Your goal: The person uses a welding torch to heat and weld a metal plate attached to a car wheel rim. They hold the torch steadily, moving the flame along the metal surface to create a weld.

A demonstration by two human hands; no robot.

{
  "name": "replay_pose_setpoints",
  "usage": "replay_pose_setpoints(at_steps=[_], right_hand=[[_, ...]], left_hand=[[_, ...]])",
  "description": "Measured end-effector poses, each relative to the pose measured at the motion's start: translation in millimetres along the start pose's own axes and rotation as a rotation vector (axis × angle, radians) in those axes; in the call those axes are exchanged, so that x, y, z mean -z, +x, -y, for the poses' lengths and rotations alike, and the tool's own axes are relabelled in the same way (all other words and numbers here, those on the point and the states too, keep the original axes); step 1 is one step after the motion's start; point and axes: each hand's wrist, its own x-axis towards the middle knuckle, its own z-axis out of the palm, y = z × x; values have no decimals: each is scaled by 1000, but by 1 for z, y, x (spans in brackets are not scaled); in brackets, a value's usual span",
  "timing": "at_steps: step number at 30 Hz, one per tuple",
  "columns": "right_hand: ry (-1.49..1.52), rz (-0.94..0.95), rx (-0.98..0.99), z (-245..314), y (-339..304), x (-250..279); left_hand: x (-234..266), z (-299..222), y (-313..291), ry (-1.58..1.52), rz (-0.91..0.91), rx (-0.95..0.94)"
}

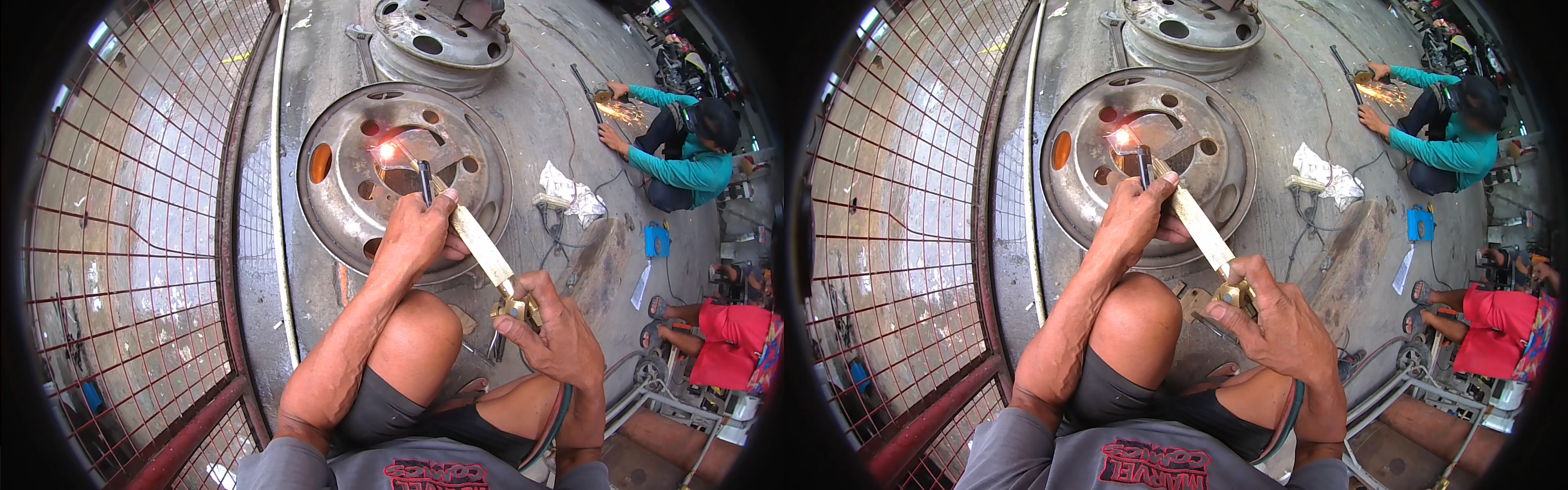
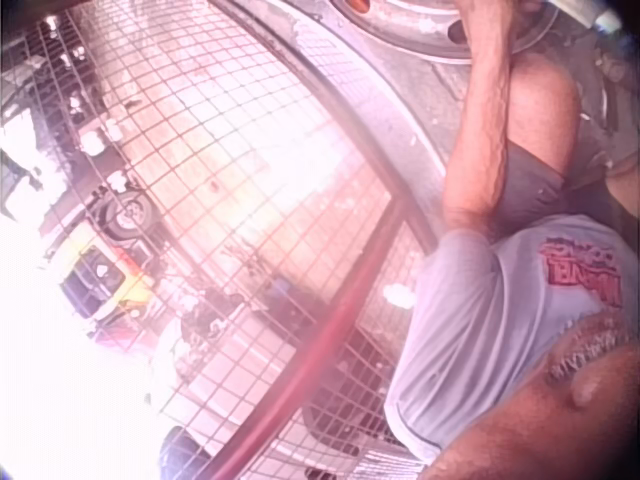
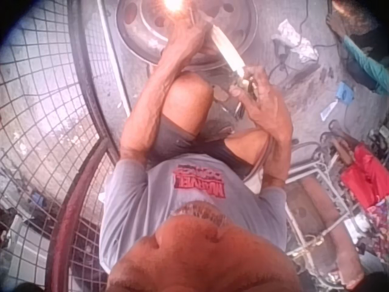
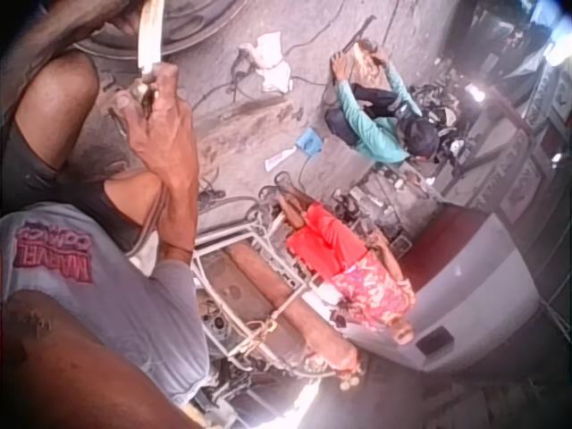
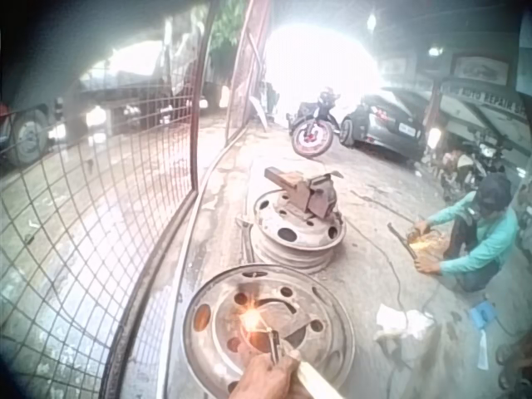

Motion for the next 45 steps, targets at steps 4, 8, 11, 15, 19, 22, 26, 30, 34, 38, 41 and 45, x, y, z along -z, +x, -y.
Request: replay_pose_setpoints(at_steps=[4, 8, 11, 15, 19, 22, 26, 30, 34, 38, 41, 45], right_hand=[[0, 13, 20, 3, 0, 2], [4, 6, 52, 1, 0, 1], [25, 28, 30, 3, 1, 3], [38, 22, 36, 3, 1, 2], [36, 25, 33, 4, 2, 2], [31, 19, 46, 4, 2, 2], [29, 17, 57, 3, 2, 2], [30, 17, 55, 2, 3, 1], [32, 29, 39, 3, 4, 2], [31, 21, 43, 2, 3, 1], [20, 17, 44, 3, 2, 2], [26, 21, 31, 2, 1, 2]], left_hand=[[0, 1, 0, 2, -9, -5], [0, 3, 2, -6, -7, -10], [0, 1, 1, -8, -16, -14], [-1, -1, -1, 11, -25, -7], [0, 0, 0, 8, -24, -6], [0, 0, 0, 17, -32, -14], [0, 2, 1, 23, -28, -16], [1, 2, 2, 22, -24, -17], [2, 3, 3, 38, -31, -18], [2, 2, 3, 34, -19, -15], [1, 1, 1, 21, -14, -11], [0, 0, -1, 18, -16, 4]])
